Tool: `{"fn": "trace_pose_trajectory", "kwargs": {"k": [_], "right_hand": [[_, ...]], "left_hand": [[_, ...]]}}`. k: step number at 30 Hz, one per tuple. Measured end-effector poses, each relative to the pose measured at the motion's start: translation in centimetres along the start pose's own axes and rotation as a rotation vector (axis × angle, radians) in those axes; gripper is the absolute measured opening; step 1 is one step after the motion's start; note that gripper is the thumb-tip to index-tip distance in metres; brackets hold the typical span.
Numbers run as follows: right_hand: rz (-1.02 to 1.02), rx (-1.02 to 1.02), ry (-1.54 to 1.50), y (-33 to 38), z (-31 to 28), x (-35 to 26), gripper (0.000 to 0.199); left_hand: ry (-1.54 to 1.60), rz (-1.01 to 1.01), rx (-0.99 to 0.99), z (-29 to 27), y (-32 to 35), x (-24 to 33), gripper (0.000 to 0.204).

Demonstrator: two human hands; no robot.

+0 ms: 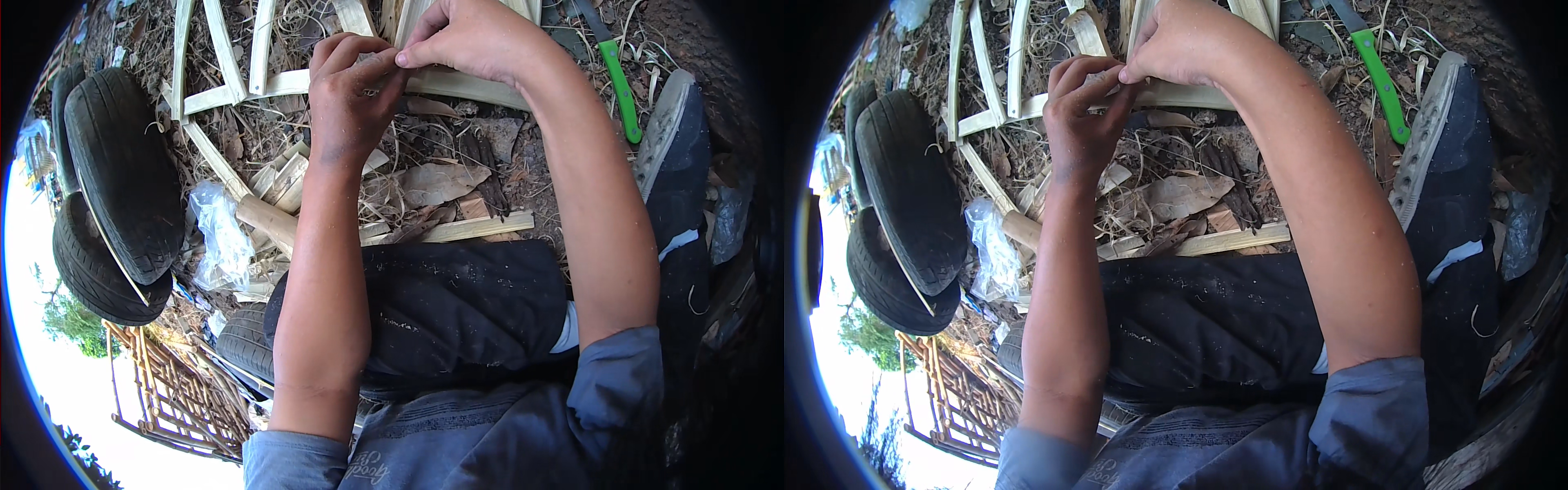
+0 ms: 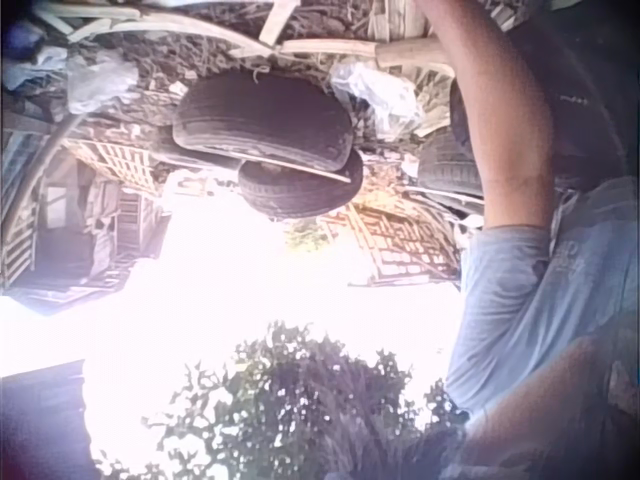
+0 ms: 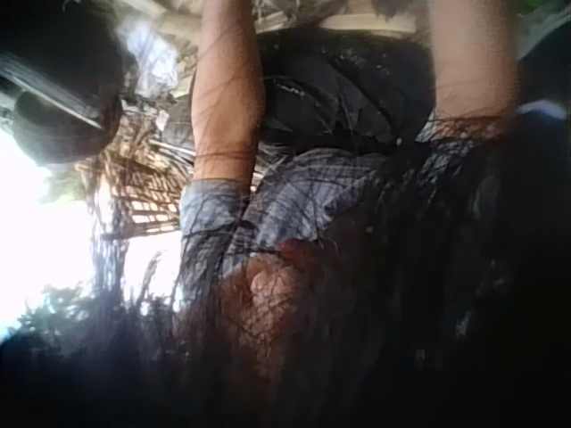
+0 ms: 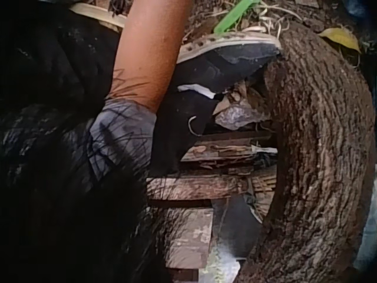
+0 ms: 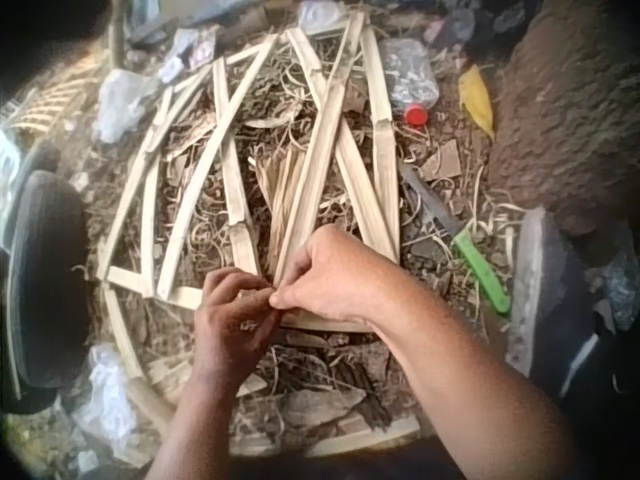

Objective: The person aligns thin wooden strips to form a lattice frame and uses a wooden mallet to tap them together on the ground.

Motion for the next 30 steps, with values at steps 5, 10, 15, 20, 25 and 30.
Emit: {"fn": "trace_pose_trajectory", "kwargs": {"k": [5,10,15,20,25,30], "right_hand": [[-0.022,0.003,0.048,0.1,0.2,-0.2,0.022],[-0.030,0.029,0.068,0.1,0.3,-0.2,0.023],[-0.048,0.084,0.022,0.2,0.3,0.1,0.019],[-0.046,0.442,-0.181,2.6,-0.2,3.4,0.025],[-0.157,0.647,-0.473,11.4,0.6,7.5,0.021],[0.015,0.621,-0.501,20.1,3.7,11.5,0.016]], "left_hand": [[0.020,0.013,0.015,-0.1,0.0,-0.1,0.020],[0.059,-0.018,0.021,0.0,-0.1,-0.1,0.017],[0.078,-0.083,-0.002,0.2,-0.1,-0.3,0.014],[0.088,-0.081,0.019,0.4,-0.3,0.0,0.013],[0.049,-0.102,-0.001,-0.1,-0.1,-0.1,0.014],[0.015,-0.096,-0.028,0.3,-0.3,0.4,0.012]]}}
Point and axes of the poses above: each hand's wrist, its own y-axis away from the middle knuckle, its own z-axis out of the palm, x = y × z, the point moved 4 cm from there along -y, towards the middle knuckle, and after that the axes turned 12 degrees about y, right-handed, at the moved point
